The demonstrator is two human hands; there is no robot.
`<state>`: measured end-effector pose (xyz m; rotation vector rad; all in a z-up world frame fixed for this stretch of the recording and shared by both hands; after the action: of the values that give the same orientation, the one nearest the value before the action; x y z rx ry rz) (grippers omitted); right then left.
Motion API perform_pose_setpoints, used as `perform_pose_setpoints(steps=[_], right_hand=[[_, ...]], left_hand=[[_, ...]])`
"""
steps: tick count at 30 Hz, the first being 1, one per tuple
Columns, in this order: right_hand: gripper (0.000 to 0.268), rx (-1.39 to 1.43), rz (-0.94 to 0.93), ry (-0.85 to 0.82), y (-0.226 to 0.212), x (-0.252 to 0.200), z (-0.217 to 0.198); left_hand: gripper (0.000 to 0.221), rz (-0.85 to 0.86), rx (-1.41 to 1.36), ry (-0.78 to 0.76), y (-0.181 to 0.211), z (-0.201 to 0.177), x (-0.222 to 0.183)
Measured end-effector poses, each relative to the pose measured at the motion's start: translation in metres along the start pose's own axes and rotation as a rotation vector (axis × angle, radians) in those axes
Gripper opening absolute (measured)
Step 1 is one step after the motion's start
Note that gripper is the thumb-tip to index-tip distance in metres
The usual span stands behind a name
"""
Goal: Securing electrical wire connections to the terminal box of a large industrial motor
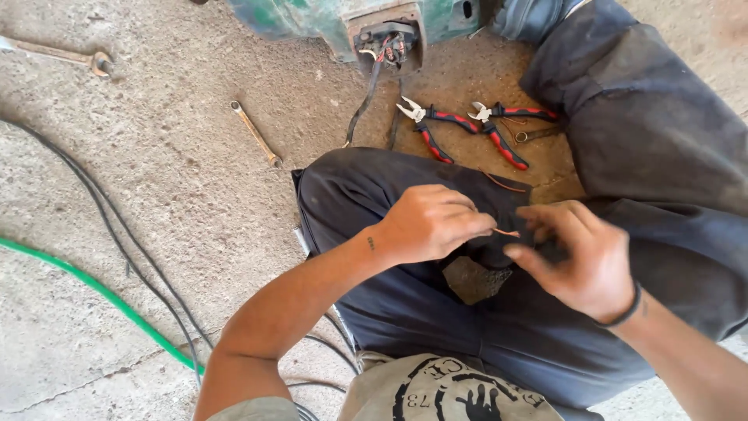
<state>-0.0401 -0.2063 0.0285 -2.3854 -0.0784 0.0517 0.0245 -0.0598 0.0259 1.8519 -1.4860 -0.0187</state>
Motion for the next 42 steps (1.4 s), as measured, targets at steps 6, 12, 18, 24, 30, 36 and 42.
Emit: perform_pose_setpoints(steps=[6,12,18,24,30,36,42], right_hand=[[0.012,-0.585,-0.701,0.188,-0.057,-0.005,-0.009],[0.01,0.414,0.278,-0.176,0.033,0.009,0.036],[0.028,1.322,0.361,-0.291,0.074,0.011,0.103],[0.04,-0.127,-0.326,0.217,0.001,0.022,0.012],[0.01,-0.538,-0.728,0.33,-0.044,0.014,0.014],[0.02,0.65,0.035,0.036,0.028,0.017,0.06],[0.033,1.332,0.416,0.077,0.056,-0.011,0.119]], left_hand=[[0.011,-0.307,-0.488,-0.2,-0.023,0.006,-0.001],[0.014,0.07,0.019,-0.031,-0.001,-0.011,-0.004],[0.01,0.317,0.341,0.32,0.01,-0.019,-0.013],[0.012,-0.074,-0.122,0.078,-0.037,-0.018,-0.018],[0.011,-0.142,-0.331,-0.004,-0.039,-0.011,-0.013],[0.02,0.147,0.123,0.157,-0.015,-0.022,-0.017],[0.017,0.18,0.148,0.173,-0.018,-0.022,-0.019]])
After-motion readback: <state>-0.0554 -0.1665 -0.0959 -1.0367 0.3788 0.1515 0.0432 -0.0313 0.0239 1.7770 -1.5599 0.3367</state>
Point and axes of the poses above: each hand's wrist, its own x-axis towards the middle knuckle, its own z-axis out of the palm, y = z × x, the point moved 9 cm from there along x, towards the middle knuckle, and after that the axes turned 7 degrees about -y, right-handed, at the moved point
